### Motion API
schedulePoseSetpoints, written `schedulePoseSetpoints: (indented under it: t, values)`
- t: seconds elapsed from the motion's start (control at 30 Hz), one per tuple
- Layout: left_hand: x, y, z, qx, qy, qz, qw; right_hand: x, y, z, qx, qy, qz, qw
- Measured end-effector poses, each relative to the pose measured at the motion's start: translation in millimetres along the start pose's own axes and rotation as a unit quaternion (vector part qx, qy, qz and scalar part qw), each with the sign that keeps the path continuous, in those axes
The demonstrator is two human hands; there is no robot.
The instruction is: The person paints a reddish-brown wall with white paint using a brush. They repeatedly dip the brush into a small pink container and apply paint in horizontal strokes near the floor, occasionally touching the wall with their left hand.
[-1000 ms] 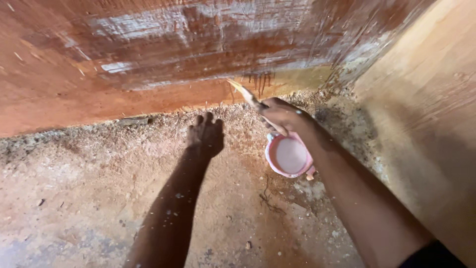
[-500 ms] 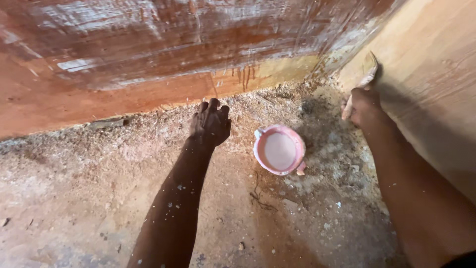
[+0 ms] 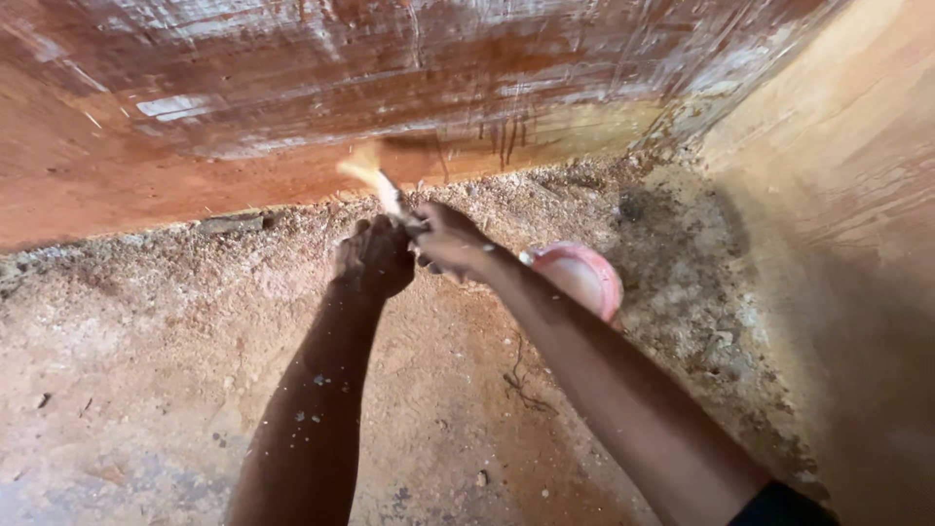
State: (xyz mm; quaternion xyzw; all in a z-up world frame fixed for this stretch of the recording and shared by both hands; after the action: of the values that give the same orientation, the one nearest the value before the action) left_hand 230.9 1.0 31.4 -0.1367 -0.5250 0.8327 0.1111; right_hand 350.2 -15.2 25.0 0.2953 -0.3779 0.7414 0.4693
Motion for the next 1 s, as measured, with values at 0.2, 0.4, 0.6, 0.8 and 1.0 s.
schedulePoseSetpoints:
  t: [0.2,0.4,0.6,0.8,1.0]
  values:
    - [-5,-8,4,0.026,-0.01,-0.03,0.999,-35,-74,-6,-0.071,0.013,0.016,0.997]
    - [-59,6,-21,0.025,0.097,0.067,0.993,-161,-252,35,-0.385,0.083,-0.068,0.917]
    - [-160,0,-57,-0.087,0.185,0.273,0.94,-218,-264,33,-0.239,0.127,-0.286,0.919]
    - [-219,17,-65,-0.015,0.112,0.337,0.935,-193,-210,-4,-0.089,0.09,-0.325,0.937]
    - [-197,20,-62,-0.145,0.085,0.253,0.953,-132,-166,6,0.001,0.007,-0.326,0.945]
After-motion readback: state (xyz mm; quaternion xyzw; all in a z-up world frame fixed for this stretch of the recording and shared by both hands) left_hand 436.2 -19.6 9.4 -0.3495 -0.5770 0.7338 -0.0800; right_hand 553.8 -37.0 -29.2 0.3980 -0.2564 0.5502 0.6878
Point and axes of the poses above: each hand's wrist, its own z-axis away from the middle knuckle, its own y-axis out of the palm, x = y × z, the point moved 7 cm from there along -z, towards the middle knuckle, and after that the axes turned 2 degrees about -z, right-handed, at the moved point
